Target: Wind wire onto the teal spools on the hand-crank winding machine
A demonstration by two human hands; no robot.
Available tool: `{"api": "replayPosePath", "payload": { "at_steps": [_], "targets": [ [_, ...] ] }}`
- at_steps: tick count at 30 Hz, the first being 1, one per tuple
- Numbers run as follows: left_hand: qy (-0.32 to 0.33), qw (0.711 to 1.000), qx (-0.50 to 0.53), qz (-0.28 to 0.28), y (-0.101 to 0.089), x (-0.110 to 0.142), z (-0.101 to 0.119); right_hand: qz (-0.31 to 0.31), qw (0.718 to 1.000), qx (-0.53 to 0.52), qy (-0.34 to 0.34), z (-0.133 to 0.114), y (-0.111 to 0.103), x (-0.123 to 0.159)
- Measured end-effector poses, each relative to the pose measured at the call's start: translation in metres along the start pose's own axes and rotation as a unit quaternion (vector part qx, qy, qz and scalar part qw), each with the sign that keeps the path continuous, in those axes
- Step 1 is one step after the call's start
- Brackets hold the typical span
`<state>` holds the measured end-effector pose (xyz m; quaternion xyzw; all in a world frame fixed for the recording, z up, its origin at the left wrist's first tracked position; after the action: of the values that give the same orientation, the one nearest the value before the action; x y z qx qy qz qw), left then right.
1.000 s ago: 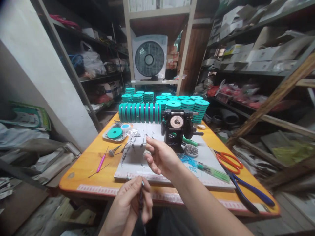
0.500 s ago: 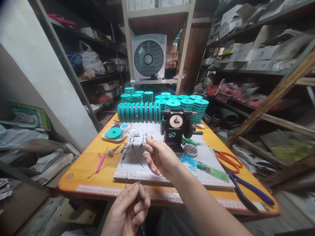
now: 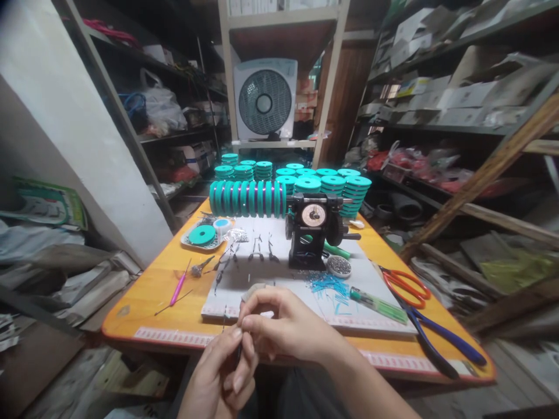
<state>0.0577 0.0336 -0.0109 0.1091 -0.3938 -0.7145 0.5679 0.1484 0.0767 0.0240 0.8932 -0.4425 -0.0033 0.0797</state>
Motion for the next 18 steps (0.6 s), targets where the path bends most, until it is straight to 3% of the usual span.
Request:
{"api": "replayPosePath", "payload": {
  "at_steps": [3, 8, 12, 18],
  "targets": [
    [0.001, 1.000, 0.009, 0.008, 0.001, 0.000, 0.001, -0.004, 0.995, -0.094, -0.017, 0.009, 0.006, -0.002],
    [-0.004, 1.000, 0.002, -0.023, 0.002, 0.000, 0.000, -0.030, 0.988, -0.143, -0.040, 0.014, 0.006, -0.002],
    [-0.024, 0.997, 0.006, -0.068, 0.003, 0.001, -0.002, -0.057, 0.989, -0.136, -0.010, 0.010, 0.004, 0.001],
    [-0.023, 0.999, -0.002, -0.048, -0.003, 0.000, -0.003, -0.036, 0.996, -0.068, 0.043, 0.004, 0.001, 0.005]
  ]
}}
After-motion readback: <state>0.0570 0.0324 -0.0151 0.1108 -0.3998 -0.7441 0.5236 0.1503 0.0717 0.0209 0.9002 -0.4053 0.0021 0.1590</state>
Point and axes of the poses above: each hand's wrist, its own x-axis away from the middle knuckle, its own y-axis out of the palm, z = x × y, the point moved 5 cm from there along -x, towards the middle knuckle, and after that the axes turned 4 degrees about -x, right-handed, at the moved point
